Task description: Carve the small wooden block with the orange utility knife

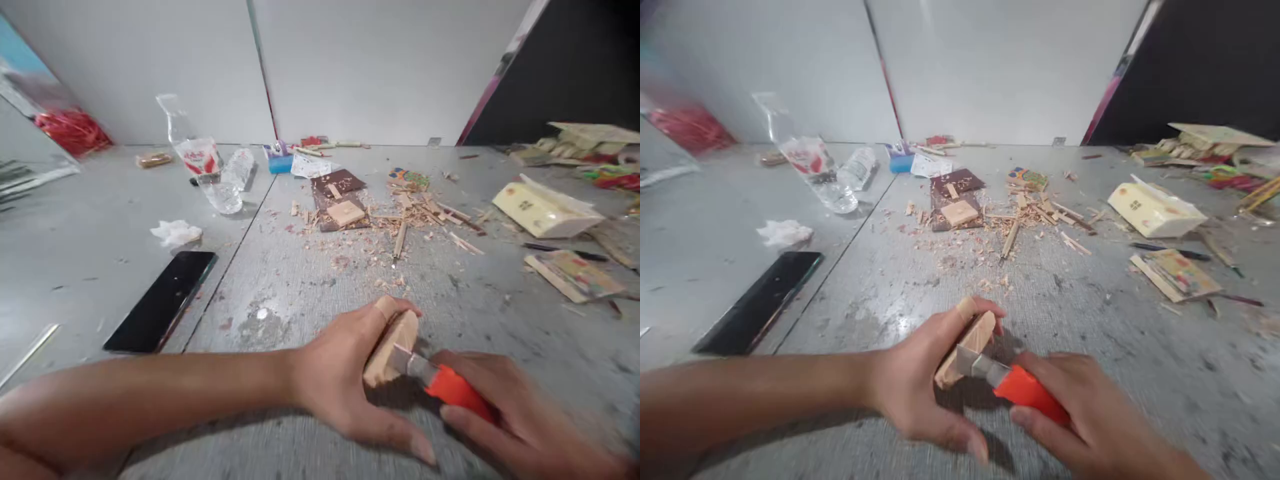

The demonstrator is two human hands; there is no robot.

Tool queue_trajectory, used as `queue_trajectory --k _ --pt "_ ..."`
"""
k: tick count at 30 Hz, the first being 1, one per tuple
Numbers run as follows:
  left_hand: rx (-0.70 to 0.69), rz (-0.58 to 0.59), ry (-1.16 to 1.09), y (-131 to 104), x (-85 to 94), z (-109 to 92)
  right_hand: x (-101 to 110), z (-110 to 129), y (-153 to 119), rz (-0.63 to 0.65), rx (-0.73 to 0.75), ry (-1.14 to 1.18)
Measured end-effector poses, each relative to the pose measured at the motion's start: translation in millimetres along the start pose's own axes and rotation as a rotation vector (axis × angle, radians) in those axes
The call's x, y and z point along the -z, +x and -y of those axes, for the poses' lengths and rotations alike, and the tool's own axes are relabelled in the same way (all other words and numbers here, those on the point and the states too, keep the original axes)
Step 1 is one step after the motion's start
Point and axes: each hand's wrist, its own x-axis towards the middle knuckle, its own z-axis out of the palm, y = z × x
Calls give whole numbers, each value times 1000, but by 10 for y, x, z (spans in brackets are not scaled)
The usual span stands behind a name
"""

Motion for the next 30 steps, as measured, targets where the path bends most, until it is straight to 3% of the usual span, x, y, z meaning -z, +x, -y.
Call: queue_trajectory --k 6,11,19,30 --pt "85 -64 -135 -36 -53 -22 86 55 31 69 -62 107" --pt "57 -137 -139 -50 -19 -76 100 83 48 67 -30 71" --pt "109 -8 -286 -39 -29 -95 71 58 34 80 -13 33" --pt "102 41 -135 -68 -34 -89 178 146 114 228 -60 121"
